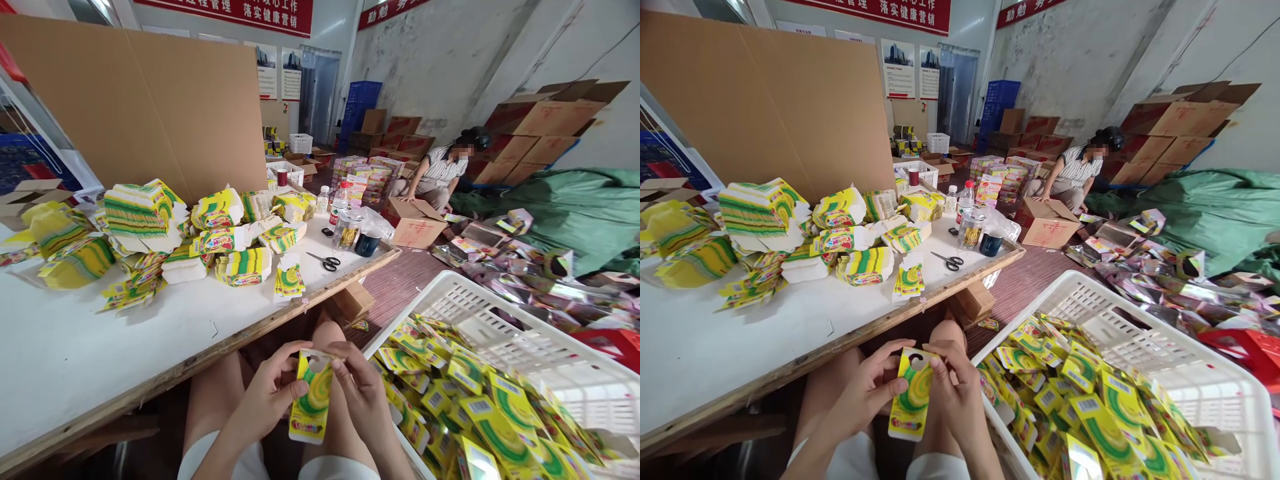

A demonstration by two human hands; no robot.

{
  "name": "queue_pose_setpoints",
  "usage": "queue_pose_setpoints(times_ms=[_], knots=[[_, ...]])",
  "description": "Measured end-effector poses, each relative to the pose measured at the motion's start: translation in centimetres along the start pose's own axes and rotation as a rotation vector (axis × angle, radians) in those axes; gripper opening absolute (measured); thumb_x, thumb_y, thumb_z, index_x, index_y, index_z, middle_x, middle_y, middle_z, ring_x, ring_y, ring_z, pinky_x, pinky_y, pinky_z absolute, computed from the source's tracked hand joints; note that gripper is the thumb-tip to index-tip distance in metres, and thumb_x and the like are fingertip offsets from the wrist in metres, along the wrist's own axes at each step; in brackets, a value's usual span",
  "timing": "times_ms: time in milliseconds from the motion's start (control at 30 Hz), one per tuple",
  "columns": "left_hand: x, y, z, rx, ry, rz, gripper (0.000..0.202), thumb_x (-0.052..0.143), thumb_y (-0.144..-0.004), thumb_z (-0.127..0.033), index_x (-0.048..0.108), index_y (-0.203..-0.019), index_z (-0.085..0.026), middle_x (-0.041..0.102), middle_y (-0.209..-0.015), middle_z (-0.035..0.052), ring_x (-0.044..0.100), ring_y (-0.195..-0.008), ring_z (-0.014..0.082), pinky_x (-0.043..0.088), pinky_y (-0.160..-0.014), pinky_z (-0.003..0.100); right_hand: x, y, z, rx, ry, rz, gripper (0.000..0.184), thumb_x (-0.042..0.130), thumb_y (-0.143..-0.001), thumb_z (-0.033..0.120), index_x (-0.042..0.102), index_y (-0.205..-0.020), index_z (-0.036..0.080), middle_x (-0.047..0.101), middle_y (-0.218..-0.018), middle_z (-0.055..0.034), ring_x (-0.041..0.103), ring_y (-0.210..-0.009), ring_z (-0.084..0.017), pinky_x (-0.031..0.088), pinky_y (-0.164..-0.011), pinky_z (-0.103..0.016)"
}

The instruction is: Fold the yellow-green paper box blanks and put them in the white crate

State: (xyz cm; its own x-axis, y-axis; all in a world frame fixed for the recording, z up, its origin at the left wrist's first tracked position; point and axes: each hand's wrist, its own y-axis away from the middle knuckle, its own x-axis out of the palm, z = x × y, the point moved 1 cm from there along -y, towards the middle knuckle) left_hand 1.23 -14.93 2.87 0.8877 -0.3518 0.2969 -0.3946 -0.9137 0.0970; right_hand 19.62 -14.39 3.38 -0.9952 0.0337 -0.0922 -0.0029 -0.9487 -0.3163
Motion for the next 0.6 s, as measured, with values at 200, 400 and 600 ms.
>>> queue_pose_setpoints(times_ms=[200,400,600], knots=[[0.1,-0.3,0.0,0.048,-0.173,-0.085,0.043,0.068,-0.088,-0.031,0.060,-0.129,-0.024,0.073,-0.117,0.0103,0.070,-0.101,0.0258,0.056,-0.085,0.034,-0.3,0.4,0.3,0.223,0.078,0.158,0.033,0.065,-0.088,0.040,0.069,-0.115,0.022,0.070,-0.080,-0.0035,0.061,-0.067,-0.020,0.047,-0.059,-0.028],[0.4,0.0,0.2,0.014,-0.153,-0.040,0.048,0.065,-0.090,-0.035,0.055,-0.135,-0.023,0.074,-0.116,0.0110,0.072,-0.095,0.0247,0.057,-0.083,0.034,0.6,0.6,-1.2,0.234,0.338,0.080,0.033,0.063,-0.083,0.032,0.063,-0.114,0.021,0.065,-0.064,0.0022,0.055,-0.051,-0.017,0.040,-0.049,-0.026],[0.7,0.0,0.1,0.011,-0.120,-0.091,0.048,0.069,-0.087,-0.036,0.057,-0.131,-0.022,0.075,-0.114,0.0110,0.073,-0.094,0.0243,0.057,-0.083,0.033,1.0,0.7,-1.0,0.221,0.462,0.146,0.039,0.061,-0.086,0.030,0.061,-0.124,0.024,0.068,-0.058,0.0042,0.061,-0.049,-0.019,0.041,-0.051,-0.027]])
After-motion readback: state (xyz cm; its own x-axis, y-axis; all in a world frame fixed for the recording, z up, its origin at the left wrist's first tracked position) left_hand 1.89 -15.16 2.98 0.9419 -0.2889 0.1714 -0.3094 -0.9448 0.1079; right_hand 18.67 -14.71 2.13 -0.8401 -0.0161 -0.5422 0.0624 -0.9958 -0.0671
